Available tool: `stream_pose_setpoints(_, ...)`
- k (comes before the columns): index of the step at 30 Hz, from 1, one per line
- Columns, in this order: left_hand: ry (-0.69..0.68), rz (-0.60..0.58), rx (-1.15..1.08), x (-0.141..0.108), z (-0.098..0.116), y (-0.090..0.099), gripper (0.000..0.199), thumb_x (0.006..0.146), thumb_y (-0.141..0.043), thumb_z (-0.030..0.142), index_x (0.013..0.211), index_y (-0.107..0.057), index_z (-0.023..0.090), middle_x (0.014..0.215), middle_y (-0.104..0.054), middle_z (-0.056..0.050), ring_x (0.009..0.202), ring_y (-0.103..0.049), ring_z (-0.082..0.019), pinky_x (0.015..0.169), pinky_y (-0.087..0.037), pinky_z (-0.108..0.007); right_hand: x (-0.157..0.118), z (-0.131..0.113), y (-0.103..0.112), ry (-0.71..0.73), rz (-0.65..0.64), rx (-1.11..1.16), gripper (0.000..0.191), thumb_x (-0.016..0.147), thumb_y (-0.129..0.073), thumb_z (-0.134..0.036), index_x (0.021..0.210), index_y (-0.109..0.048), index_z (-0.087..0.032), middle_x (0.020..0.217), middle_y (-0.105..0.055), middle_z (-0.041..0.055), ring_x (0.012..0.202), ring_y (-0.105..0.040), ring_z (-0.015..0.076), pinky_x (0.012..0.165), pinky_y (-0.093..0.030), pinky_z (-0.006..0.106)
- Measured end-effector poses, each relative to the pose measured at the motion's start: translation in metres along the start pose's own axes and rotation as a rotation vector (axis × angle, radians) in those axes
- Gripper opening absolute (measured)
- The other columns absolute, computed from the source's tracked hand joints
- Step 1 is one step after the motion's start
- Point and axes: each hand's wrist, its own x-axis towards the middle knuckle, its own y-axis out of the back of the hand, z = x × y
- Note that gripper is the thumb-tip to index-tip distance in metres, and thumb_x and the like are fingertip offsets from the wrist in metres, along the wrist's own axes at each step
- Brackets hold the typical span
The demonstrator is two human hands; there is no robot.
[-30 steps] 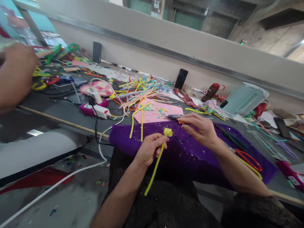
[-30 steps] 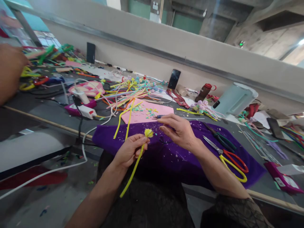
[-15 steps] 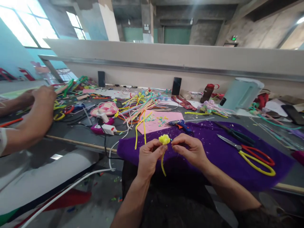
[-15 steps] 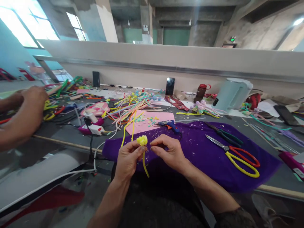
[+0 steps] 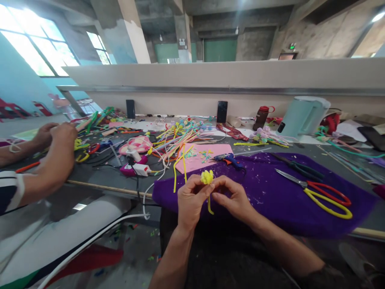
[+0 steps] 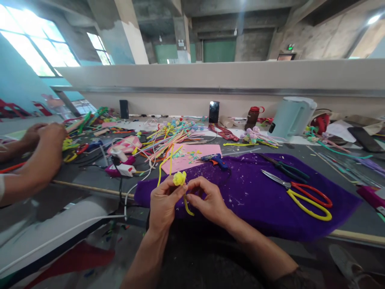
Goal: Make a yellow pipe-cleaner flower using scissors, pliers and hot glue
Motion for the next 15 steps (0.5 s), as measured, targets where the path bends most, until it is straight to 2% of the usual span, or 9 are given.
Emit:
stream_pose_setpoints(3, 0.011, 0.016, -0.024, 0.002, 0.002, -0.003, 0.014, 0.062, -0.071, 0.024, 0.068, -0.060, 0.018, 0.069, -0.054, 0.003, 0.065, -0.052, -0.010, 0.062, -0.044, -0.021, 0.000, 0.006, -0.015, -0.024, 0.011, 0.093, 0.017, 0.073, -0.064, -0.026, 0.087, -0.057, -0.020, 0.077, -0.057, -0.0001, 0.066, -0.053, 0.0125, 0.059, -0.044, 0.023)
stream_pose_setpoints(7, 0.014, 0.030, -0.097, 0.006, 0.000, -0.005, 0.016, 0.062, -0.072, 0.022, 0.069, -0.059, 0.017, 0.067, -0.054, 0.003, 0.063, -0.050, -0.009, 0.061, -0.043, -0.020, 0.006, 0.009, -0.026, -0.082, 0.089, 0.302, 0.017, 0.072, -0.065, -0.031, 0.075, -0.055, -0.018, 0.067, -0.053, -0.0028, 0.059, -0.050, 0.0102, 0.056, -0.042, 0.021)
stream_pose_setpoints(11, 0.052, 0.016, -0.158, 0.006, -0.006, -0.004, 0.018, 0.060, -0.073, 0.021, 0.073, -0.061, 0.016, 0.065, -0.056, 0.004, 0.059, -0.051, -0.008, 0.056, -0.043, -0.019, 0.009, 0.007, -0.026, -0.189, 0.090, 0.409, 0.017, 0.071, -0.067, -0.031, 0.070, -0.057, -0.016, 0.055, -0.051, -0.0054, 0.049, -0.046, 0.0068, 0.048, -0.038, 0.018)
stream_pose_setpoints(15, 0.173, -0.027, -0.265, 0.006, -0.013, -0.002, 0.022, 0.060, -0.073, 0.023, 0.078, -0.061, 0.017, 0.063, -0.057, 0.005, 0.049, -0.050, -0.007, 0.044, -0.040, -0.019, 0.007, 0.005, -0.022, -0.263, 0.076, 0.451, 0.016, 0.071, -0.067, -0.029, 0.070, -0.058, -0.015, 0.053, -0.056, -0.0051, 0.043, -0.049, 0.0060, 0.043, -0.038, 0.017)
